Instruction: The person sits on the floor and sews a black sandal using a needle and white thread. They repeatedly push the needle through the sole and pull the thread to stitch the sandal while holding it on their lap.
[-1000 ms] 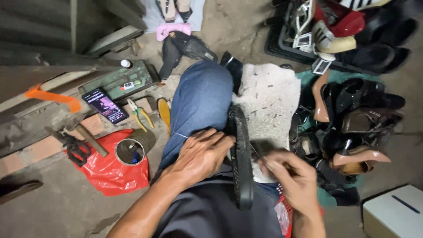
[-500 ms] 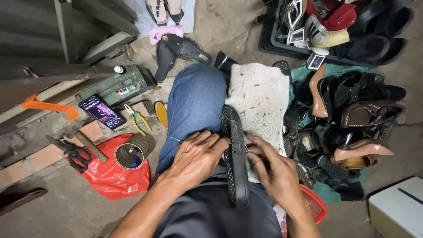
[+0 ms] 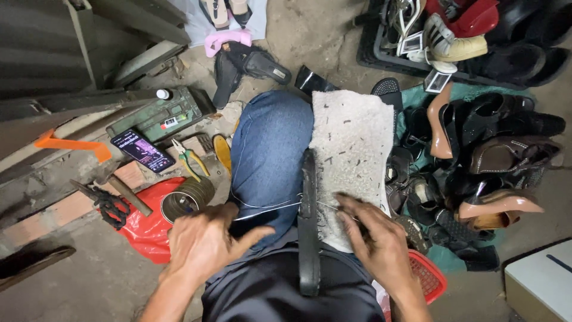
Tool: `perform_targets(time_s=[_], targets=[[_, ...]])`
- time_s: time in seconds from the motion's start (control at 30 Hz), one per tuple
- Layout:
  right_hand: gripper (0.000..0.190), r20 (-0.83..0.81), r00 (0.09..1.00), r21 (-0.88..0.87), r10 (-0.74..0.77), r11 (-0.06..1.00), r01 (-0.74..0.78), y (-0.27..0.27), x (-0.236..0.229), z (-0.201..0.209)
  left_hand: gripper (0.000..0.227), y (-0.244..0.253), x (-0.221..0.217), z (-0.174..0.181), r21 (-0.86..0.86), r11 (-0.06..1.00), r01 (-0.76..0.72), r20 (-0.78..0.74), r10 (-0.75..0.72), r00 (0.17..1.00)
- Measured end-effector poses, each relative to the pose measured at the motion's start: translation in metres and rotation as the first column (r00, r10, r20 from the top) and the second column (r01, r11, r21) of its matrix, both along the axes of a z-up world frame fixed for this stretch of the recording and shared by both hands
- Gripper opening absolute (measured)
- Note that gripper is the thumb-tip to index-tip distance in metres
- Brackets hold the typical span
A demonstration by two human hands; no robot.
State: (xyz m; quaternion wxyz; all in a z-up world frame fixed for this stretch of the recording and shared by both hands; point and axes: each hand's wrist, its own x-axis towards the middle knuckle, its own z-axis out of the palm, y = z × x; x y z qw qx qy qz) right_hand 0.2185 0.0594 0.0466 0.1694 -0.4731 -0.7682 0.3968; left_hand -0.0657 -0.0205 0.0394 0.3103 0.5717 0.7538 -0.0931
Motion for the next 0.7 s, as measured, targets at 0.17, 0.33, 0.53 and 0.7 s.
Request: perform_targets(time_s=[0.17,0.33,0.53,0.7], targets=[[0.023,0.083,0.981,-0.092,0.176,0.982,-0.168,-0.026,0.024,-0.026,0.049,0.009,0.017,0.004,0.020,0.994,-0.105,0.216,0.098,0.971],[0.013,-0.125,0.991,-0.299,0.049,0.951,-0.085,-0.020,0.035,0.008,0.033,0.007,0.021,-0.004,0.055,0.955,-0.290,0.645,0.188,0.740],[0.035,-0.590,0.761,-0.472,-0.268,0.880,-0.056,-0.042,0.037,0.022,0.015,0.012,0.030,-0.002,0.166,0.927,-0.337,0.768,0.092,0.634],[0.075,-0.294,0.956,-0.209,0.002,0.976,-0.066,-0.052,0.008,0.016,0.048,0.015,0.053,-0.024,0.151,0.962,-0.229,0.710,0.056,0.702]])
